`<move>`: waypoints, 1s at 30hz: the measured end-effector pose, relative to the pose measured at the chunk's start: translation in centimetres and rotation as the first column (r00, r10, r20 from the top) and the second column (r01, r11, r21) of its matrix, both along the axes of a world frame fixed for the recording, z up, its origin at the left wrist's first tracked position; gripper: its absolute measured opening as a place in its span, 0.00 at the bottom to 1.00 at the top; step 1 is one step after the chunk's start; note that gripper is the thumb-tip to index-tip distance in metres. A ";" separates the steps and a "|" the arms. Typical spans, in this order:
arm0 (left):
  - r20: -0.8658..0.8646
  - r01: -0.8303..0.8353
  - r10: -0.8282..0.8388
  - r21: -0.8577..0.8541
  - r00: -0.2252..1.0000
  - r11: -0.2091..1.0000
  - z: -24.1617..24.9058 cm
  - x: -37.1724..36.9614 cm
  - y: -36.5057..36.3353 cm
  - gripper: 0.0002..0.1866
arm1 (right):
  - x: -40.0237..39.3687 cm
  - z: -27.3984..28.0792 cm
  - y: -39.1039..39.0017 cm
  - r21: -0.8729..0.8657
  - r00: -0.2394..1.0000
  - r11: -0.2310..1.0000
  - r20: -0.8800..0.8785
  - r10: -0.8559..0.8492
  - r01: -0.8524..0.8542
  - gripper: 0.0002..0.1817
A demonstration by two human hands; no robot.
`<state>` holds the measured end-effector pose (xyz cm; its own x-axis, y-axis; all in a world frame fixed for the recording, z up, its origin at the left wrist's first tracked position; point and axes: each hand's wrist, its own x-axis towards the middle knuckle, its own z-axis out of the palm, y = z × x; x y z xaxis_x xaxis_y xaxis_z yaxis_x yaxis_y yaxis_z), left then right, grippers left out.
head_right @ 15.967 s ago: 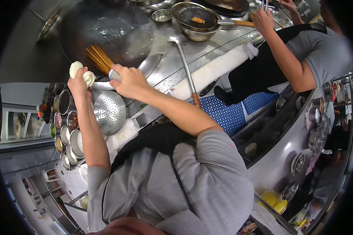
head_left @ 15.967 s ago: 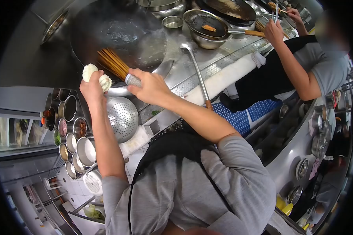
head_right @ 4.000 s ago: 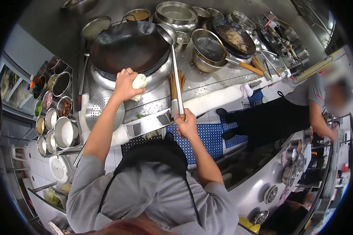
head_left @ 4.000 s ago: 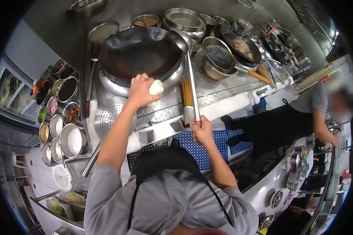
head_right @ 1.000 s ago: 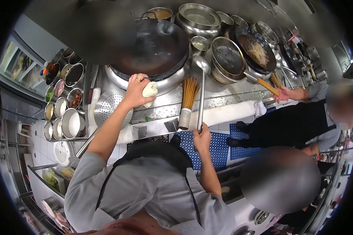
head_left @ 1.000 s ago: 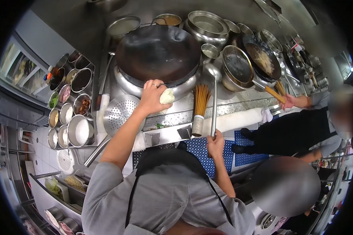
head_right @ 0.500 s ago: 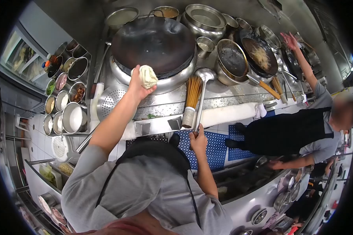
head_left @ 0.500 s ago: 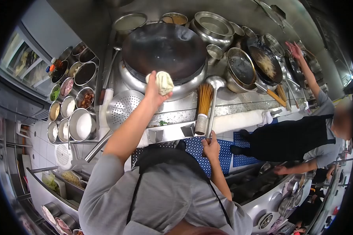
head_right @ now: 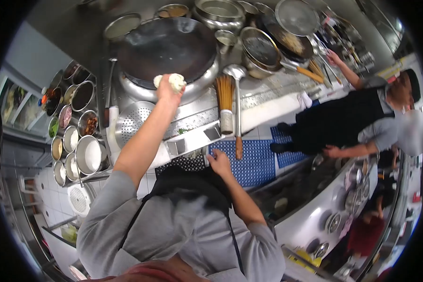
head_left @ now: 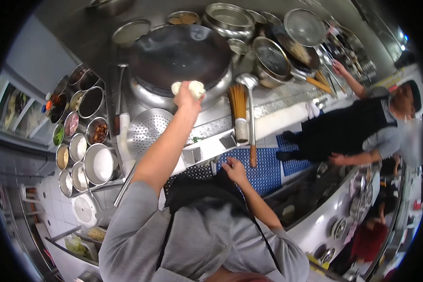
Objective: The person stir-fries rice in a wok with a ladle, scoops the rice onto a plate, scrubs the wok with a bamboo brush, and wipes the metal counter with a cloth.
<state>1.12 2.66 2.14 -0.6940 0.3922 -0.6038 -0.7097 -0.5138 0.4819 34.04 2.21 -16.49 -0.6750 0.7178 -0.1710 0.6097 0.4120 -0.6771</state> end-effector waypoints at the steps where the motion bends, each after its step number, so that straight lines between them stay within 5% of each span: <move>1: -0.011 -0.015 0.016 0.031 1.000 0.999 -1.6 -0.9 0.6 0.17 | -1.1 -1.1 -0.3 -0.221 0.994 0.970 0.001 -0.107 0.105 0.28; 4: -0.073 0.006 0.002 0.104 0.997 0.995 -3.2 -1.8 1.2 0.11 | -5.0 0.5 -1.0 -0.719 0.956 0.654 0.047 -0.290 0.234 0.26; 6: -0.204 0.200 -0.160 0.196 0.966 0.960 -5.7 -3.5 0.5 0.11 | -5.5 0.6 -0.5 -0.750 0.999 0.660 0.035 -0.029 0.046 0.24; 8: -0.209 0.257 -0.224 0.149 0.952 0.955 -3.0 -1.9 -1.5 0.11 | -5.1 -0.8 0.1 -0.604 0.992 0.797 0.089 0.088 -0.016 0.22; 9: -0.196 0.248 -0.216 0.162 0.957 0.955 -1.6 -0.5 -2.5 0.10 | -4.5 -3.8 0.6 -0.331 0.983 0.931 0.044 0.180 -0.155 0.23; 10: -0.181 0.238 -0.206 0.177 0.962 0.955 -1.1 0.8 -3.5 0.10 | -3.7 -1.7 0.8 -0.341 0.976 0.922 0.042 0.212 -0.186 0.31; 12: -0.230 0.387 -0.333 0.256 0.914 0.886 -3.2 1.6 -5.2 0.10 | -2.6 -1.8 1.6 -0.360 0.957 0.905 0.087 0.275 -0.227 0.30; 14: -0.199 0.410 -0.378 0.159 0.904 0.898 -2.9 4.7 -6.3 0.10 | -1.8 -3.5 1.5 -0.182 0.941 0.928 0.033 0.335 -0.324 0.28; 18: -0.159 0.426 -0.410 0.090 0.898 0.900 -3.3 9.3 -7.5 0.17 | 0.9 0.6 1.0 -0.222 0.944 0.928 0.071 0.321 -0.299 0.28; 26: -0.182 0.412 -0.407 -0.014 0.895 0.911 -1.9 15.8 -8.7 0.19 | 7.1 -4.5 0.7 -0.352 0.979 0.921 0.052 0.196 -0.166 0.29; 30: -0.177 0.534 -0.524 0.015 0.833 0.845 -3.4 16.1 -9.6 0.18 | 9.2 -5.6 -1.2 -0.305 0.988 0.944 0.040 0.148 -0.128 0.26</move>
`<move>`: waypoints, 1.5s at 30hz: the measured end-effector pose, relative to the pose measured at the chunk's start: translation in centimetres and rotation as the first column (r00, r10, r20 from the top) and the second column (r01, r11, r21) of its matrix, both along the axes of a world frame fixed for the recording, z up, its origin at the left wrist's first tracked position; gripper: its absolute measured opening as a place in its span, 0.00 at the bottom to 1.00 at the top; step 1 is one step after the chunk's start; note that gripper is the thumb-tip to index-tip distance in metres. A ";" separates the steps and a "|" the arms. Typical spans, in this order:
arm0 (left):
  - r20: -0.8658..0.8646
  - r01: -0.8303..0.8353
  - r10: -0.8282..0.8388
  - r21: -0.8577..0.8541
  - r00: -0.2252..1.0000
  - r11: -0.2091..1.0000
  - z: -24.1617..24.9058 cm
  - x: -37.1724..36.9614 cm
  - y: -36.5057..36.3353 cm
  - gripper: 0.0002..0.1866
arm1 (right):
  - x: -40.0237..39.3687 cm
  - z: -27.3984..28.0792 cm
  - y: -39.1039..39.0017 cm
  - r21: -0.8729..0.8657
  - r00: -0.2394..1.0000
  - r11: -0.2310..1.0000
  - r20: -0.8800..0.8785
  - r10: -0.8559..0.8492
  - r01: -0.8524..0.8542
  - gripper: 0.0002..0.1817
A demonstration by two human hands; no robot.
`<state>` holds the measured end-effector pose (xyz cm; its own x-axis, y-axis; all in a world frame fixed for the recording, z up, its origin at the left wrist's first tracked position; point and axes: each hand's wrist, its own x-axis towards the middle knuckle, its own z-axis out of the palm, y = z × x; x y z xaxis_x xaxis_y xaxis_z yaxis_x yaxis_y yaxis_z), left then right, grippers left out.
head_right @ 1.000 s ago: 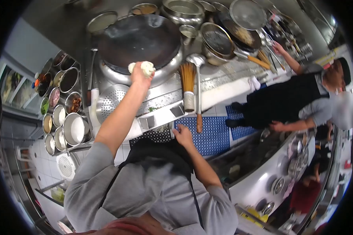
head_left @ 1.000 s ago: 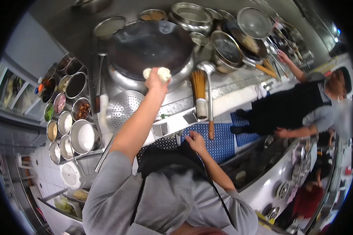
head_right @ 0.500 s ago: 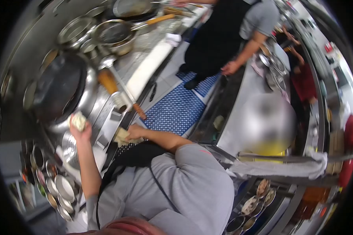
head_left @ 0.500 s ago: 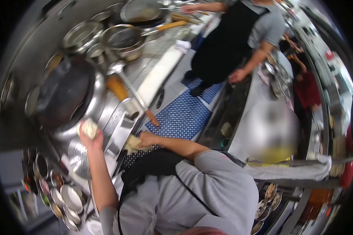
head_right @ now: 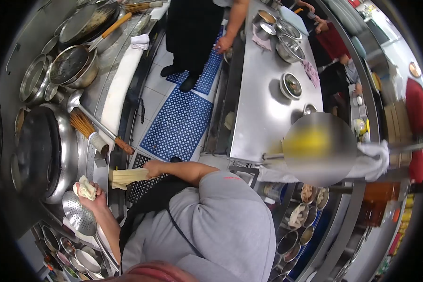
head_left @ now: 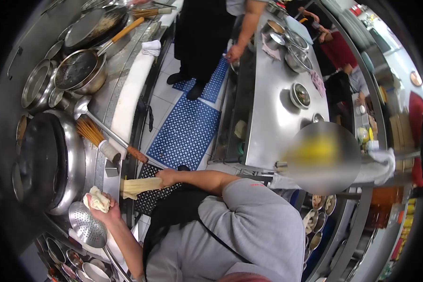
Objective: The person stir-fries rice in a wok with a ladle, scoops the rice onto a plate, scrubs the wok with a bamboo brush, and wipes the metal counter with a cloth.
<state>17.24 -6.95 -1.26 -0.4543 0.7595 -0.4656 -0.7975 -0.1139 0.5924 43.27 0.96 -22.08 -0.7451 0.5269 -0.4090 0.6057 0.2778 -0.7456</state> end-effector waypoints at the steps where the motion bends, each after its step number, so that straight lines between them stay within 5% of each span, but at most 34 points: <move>1: 0.017 0.056 -0.056 0.036 0.998 0.998 -0.6 -0.1 0.0 0.18 | 0.8 0.1 -0.3 0.038 0.999 0.999 0.020 -0.024 0.024 0.25; 9: 0.066 0.319 -0.319 0.017 0.945 0.948 0.0 -0.7 -3.0 0.21 | 5.8 -1.3 -6.7 0.110 0.915 0.970 0.321 -0.242 0.218 0.15; 12: 0.101 0.359 -0.356 -0.017 0.929 0.933 -0.6 -1.2 -5.1 0.21 | 6.4 -0.7 -12.4 0.038 0.814 0.897 0.406 -0.416 0.440 0.14; 21: 0.165 0.589 -0.591 0.063 0.790 0.806 -1.8 1.5 -7.0 0.21 | 5.7 1.0 -20.6 -0.167 0.697 0.680 0.264 -0.666 0.714 0.15; 26: 0.144 0.562 -0.585 0.171 0.798 0.809 -1.2 2.5 -7.6 0.23 | 7.5 -4.2 -20.8 -0.009 0.825 0.842 0.203 -0.527 0.540 0.16; 28: 0.120 0.539 -0.565 0.196 0.816 0.819 -3.3 2.3 -7.6 0.25 | 8.7 -6.7 -19.8 0.013 0.846 0.902 0.341 -0.409 0.431 0.17; 30: 0.039 0.523 -0.533 0.139 0.846 0.841 -3.4 1.8 -7.6 0.24 | 9.0 -2.2 -18.7 0.080 0.862 0.903 0.272 -0.427 0.422 0.17; 33: -0.297 0.482 -0.497 -0.128 0.815 0.867 0.2 0.8 -7.0 0.25 | 11.4 -4.1 -17.9 0.060 0.804 0.857 0.320 -0.502 0.512 0.16; 36: -0.660 0.228 -0.393 -0.325 0.640 0.918 -1.0 -0.5 -4.5 0.31 | 14.9 -5.8 -17.7 0.133 0.846 0.910 0.336 -0.414 0.393 0.17; 38: -0.880 -0.014 -0.410 -0.426 0.241 0.905 -0.4 -1.3 -3.2 0.33 | 15.7 -5.3 -17.7 0.088 0.836 0.915 0.378 -0.397 0.394 0.17; 41: -0.860 -0.129 -0.496 -0.481 -0.123 0.867 0.4 -1.9 -1.7 0.35 | 16.5 -2.5 -17.7 0.007 0.802 0.892 0.434 -0.410 0.452 0.14; 43: -0.678 -0.181 -0.648 -0.629 -0.347 0.756 -1.8 -2.5 -0.9 0.37 | 16.7 -1.3 -17.6 -0.016 0.786 0.864 0.425 -0.449 0.502 0.13; 45: -0.545 -0.245 -0.714 -0.691 -0.440 0.679 -2.9 -2.5 -0.6 0.37 | 16.4 -0.4 -17.2 -0.037 0.781 0.846 0.409 -0.472 0.531 0.12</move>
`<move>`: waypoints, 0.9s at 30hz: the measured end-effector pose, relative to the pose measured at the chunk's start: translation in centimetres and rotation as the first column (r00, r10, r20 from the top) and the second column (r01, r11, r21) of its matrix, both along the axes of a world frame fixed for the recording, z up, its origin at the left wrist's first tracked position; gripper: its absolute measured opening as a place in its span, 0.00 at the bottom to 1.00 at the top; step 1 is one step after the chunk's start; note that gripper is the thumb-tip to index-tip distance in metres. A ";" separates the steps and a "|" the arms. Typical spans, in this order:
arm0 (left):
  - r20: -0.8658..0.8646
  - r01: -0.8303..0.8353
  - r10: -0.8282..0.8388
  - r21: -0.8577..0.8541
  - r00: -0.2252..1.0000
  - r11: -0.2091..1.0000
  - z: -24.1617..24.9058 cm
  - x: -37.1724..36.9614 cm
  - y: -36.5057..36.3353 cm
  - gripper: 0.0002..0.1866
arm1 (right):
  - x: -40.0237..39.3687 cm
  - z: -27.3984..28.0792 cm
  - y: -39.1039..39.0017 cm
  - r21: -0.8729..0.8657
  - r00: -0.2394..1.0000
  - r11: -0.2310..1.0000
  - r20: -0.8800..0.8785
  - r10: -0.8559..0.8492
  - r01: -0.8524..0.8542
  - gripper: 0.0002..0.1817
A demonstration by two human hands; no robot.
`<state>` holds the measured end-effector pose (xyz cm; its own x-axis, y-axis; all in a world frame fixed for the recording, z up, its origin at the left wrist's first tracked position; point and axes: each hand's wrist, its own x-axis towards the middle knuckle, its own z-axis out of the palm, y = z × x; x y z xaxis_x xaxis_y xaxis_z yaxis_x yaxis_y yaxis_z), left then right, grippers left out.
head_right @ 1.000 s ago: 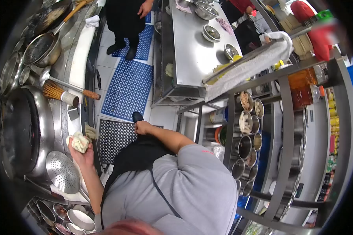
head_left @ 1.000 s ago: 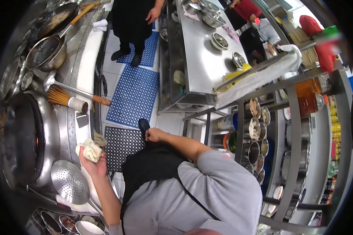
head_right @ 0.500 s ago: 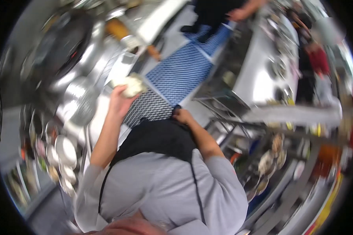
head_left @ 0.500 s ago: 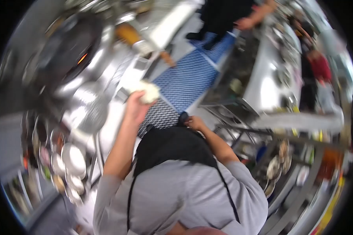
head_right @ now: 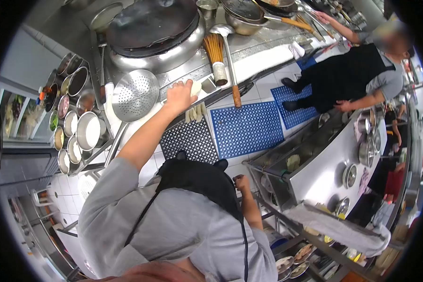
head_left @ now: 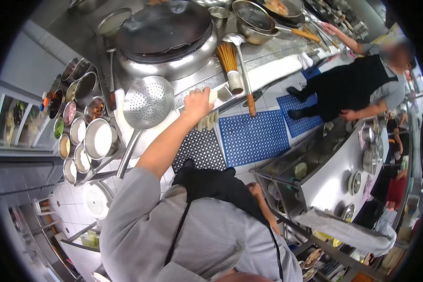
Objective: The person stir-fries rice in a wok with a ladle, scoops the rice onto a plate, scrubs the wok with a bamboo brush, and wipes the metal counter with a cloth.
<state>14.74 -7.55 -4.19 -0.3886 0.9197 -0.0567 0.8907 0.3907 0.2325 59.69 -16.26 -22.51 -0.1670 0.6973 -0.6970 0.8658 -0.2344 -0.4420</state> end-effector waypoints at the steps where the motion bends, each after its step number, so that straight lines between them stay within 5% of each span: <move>1: -0.018 -0.011 0.011 0.004 1.000 1.000 0.5 0.4 -0.3 0.36 | -0.2 0.6 0.4 0.001 0.999 1.000 -0.037 -0.016 0.016 0.12; 4: -0.067 -0.041 0.042 0.004 0.997 0.999 2.6 1.4 -0.8 0.30 | -0.8 0.5 1.8 -0.012 0.999 1.000 -0.043 -0.002 0.001 0.12; 8: -0.055 0.061 -0.035 0.584 0.998 0.809 1.9 2.6 -1.6 0.26 | -0.6 -1.2 3.4 -0.039 0.996 0.997 -0.053 0.066 -0.068 0.14; 11: 0.234 0.056 -0.251 0.617 0.939 0.785 0.8 5.2 -3.7 0.20 | -2.1 -1.6 5.6 -0.105 0.992 0.995 -0.127 -0.012 -0.001 0.15; 15: 0.377 0.185 -0.311 0.335 0.872 0.924 -5.5 8.0 -7.3 0.14 | -5.0 -3.7 10.4 -0.261 0.951 0.961 -0.308 0.010 -0.095 0.18; 17: 0.480 0.144 -0.227 0.203 0.848 0.968 -7.5 9.4 -9.3 0.14 | -7.8 -3.0 12.4 -0.219 0.912 0.973 -0.409 -0.029 -0.067 0.22; 20: 0.555 0.128 -0.125 0.034 0.822 0.991 -8.3 10.7 -10.3 0.21 | -11.0 -3.6 15.6 0.054 0.839 0.968 -0.489 0.238 -0.244 0.25; 25: 0.422 0.135 -0.149 0.064 0.894 0.989 -9.3 10.7 -4.4 0.41 | -16.4 -0.6 17.9 0.332 0.798 0.887 -0.410 0.442 -0.321 0.31; 27: 0.330 0.207 -0.249 0.155 0.910 0.966 -12.6 10.1 -0.1 0.44 | -16.5 1.5 17.4 0.152 0.853 0.910 -0.318 0.415 -0.386 0.28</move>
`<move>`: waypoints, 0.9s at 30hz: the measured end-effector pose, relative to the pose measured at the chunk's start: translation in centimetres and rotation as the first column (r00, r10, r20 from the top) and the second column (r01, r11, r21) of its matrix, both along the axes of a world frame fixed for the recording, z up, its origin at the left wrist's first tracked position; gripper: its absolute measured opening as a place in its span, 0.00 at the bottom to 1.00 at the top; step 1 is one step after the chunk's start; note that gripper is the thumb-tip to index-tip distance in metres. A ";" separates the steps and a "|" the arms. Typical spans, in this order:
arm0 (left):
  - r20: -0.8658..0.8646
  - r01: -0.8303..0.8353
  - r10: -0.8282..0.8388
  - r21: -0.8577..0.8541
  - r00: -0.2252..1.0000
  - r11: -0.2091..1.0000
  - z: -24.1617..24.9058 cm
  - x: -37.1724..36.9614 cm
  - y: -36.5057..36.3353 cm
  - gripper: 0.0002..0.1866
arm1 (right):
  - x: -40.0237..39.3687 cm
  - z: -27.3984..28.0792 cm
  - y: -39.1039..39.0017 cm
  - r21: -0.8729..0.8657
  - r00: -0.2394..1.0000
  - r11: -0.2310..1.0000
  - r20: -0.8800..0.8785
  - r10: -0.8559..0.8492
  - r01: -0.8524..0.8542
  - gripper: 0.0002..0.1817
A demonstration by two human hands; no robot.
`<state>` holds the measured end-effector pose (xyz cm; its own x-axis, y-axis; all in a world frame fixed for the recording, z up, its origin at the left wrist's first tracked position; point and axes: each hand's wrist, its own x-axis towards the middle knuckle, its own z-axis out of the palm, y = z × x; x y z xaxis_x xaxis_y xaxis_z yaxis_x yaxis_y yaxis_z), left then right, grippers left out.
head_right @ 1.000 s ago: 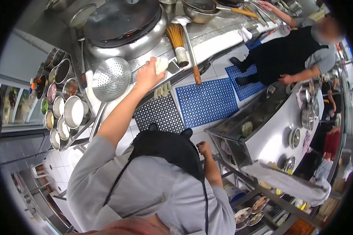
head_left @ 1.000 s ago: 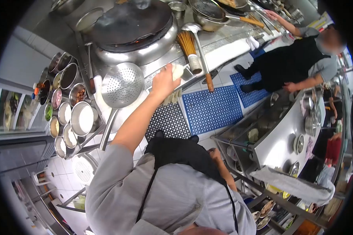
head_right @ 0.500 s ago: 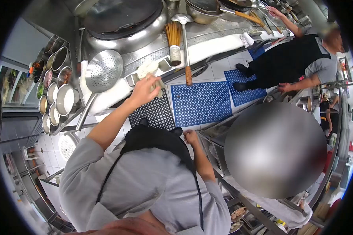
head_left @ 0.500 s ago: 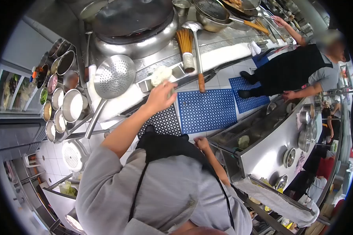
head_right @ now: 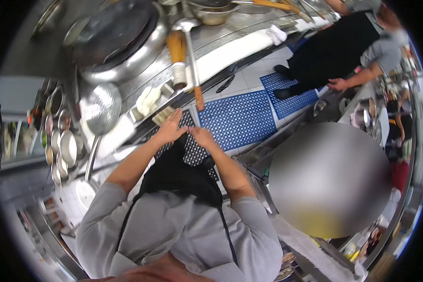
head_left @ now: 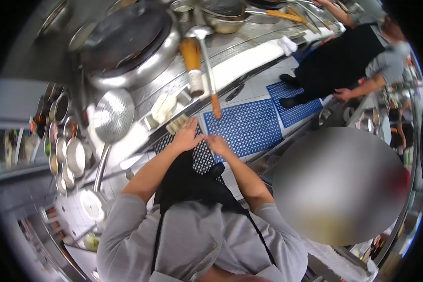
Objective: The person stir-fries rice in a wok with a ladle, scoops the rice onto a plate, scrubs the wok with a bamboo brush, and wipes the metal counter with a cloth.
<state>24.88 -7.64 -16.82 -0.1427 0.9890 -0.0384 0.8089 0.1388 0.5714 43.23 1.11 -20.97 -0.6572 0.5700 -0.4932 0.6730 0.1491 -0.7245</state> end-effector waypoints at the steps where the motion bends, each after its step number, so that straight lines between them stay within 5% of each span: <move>1: 0.050 0.006 -0.001 -0.112 0.999 0.994 0.5 -0.1 2.4 0.48 | 0.6 -0.2 -0.8 0.076 1.000 0.997 0.011 0.002 -0.003 0.28; 3: 0.062 -0.033 0.044 -0.161 0.997 0.986 -0.4 0.1 6.6 0.49 | 3.8 -3.0 -2.7 0.027 1.000 0.999 0.005 0.022 -0.022 0.27; 5: 0.099 0.015 0.000 -0.153 0.995 0.988 -3.1 -0.6 11.2 0.51 | 7.8 -4.0 -5.3 0.027 0.971 0.999 0.240 0.011 -0.018 0.24; 7: 0.290 0.084 -0.039 -0.143 0.956 0.986 -5.1 -0.6 13.7 0.31 | 13.2 -4.1 -8.9 0.003 0.963 0.992 0.241 -0.125 0.128 0.24; 9: 0.192 0.079 -0.027 -0.267 0.981 0.961 -7.1 -0.3 15.9 0.37 | 18.8 -4.9 -12.6 -0.137 0.876 0.964 0.462 -0.140 0.226 0.27; 12: 0.046 -0.044 0.064 -0.351 0.997 0.935 -9.5 0.5 17.8 0.45 | 24.6 -2.2 -20.1 -0.032 0.668 0.860 0.646 -0.371 0.509 0.24; 15: 0.058 -0.172 0.185 -0.175 0.981 0.969 -14.0 1.4 18.4 0.57 | 27.9 -4.5 -27.4 0.097 0.559 0.785 0.650 -0.515 0.612 0.19; 16: 0.116 -0.220 0.224 -0.047 0.968 0.974 -16.5 1.2 18.0 0.63 | 27.3 -3.7 -28.1 0.011 0.514 0.718 0.690 -0.509 0.696 0.19; 18: 0.109 -0.174 0.194 -0.170 0.975 0.970 -15.5 0.6 19.1 0.63 | 24.4 0.0 -26.9 -0.154 0.459 0.556 0.759 -0.463 0.816 0.18; 21: -0.048 -0.124 0.115 -0.290 0.992 0.949 -16.3 -0.2 20.1 0.58 | 21.6 -2.4 -26.1 -0.171 0.441 0.474 0.712 -0.546 0.864 0.18; 23: -0.155 -0.085 0.026 -0.382 0.988 0.920 -12.6 0.2 20.3 0.56 | 20.1 -3.4 -23.5 -0.157 0.624 0.662 0.542 -0.563 0.733 0.22; 26: -0.038 0.026 -0.041 -0.345 0.998 0.938 -14.2 -1.7 19.3 0.51 | 17.5 -1.6 -17.5 -0.027 0.675 0.706 0.324 -0.663 0.707 0.24; 27: 0.129 0.057 -0.043 -0.104 0.991 0.993 -17.9 -3.3 17.1 0.45 | 17.0 -1.1 -15.7 -0.030 0.668 0.685 0.250 -0.700 0.728 0.23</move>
<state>21.54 9.49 -34.74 -0.0805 0.9840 -0.1587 0.7384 0.1658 0.6537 60.28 -14.64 -22.09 0.0501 0.7510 -0.6584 0.6675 -0.5156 -0.5373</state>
